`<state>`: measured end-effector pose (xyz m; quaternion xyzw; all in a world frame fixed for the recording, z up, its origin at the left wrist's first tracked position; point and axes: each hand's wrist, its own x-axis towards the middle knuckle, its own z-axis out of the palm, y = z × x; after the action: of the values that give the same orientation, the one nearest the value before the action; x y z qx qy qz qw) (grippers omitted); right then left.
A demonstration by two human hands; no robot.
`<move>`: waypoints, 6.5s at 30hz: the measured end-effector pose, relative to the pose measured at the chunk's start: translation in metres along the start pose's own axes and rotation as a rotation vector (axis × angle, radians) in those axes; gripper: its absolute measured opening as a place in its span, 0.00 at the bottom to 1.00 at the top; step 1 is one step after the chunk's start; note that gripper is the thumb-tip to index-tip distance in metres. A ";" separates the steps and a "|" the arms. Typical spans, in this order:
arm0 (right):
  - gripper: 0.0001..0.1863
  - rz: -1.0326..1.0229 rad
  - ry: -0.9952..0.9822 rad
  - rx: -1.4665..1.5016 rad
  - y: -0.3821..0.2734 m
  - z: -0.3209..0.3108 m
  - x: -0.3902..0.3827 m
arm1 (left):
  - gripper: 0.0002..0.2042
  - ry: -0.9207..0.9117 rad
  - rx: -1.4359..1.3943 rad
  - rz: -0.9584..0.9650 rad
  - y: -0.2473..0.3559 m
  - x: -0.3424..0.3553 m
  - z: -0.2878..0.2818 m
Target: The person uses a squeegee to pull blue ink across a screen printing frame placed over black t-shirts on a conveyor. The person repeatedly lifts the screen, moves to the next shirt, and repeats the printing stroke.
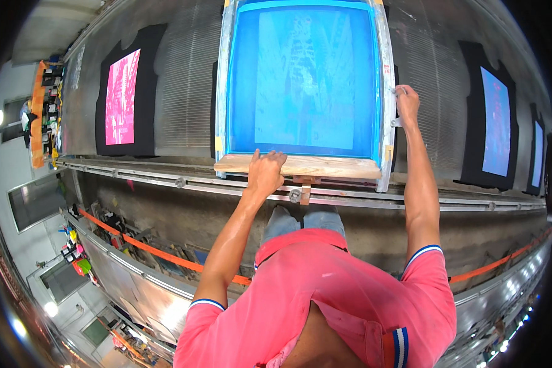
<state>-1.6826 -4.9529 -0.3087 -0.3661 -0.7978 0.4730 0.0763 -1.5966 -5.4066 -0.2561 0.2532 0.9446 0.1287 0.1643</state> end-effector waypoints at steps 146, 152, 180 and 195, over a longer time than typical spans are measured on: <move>0.08 -0.890 -0.311 -0.718 -0.375 0.718 -0.552 | 0.24 0.119 0.074 0.056 -0.892 -0.195 -0.235; 0.08 -0.884 -0.303 -0.676 -0.363 0.703 -0.598 | 0.22 0.197 0.036 0.110 -0.882 -0.238 -0.217; 0.20 -0.853 -0.180 -1.045 -0.561 0.825 -0.114 | 0.20 0.090 0.240 0.061 -0.949 0.267 -0.414; 0.11 -0.959 -0.201 -0.814 -0.493 0.796 -0.258 | 0.24 0.154 0.226 0.059 -0.942 0.118 -0.347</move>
<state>-2.1213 -5.8188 -0.2812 0.0781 -0.9922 0.0772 0.0591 -2.2337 -6.1903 -0.2756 0.2870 0.9551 0.0454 0.0578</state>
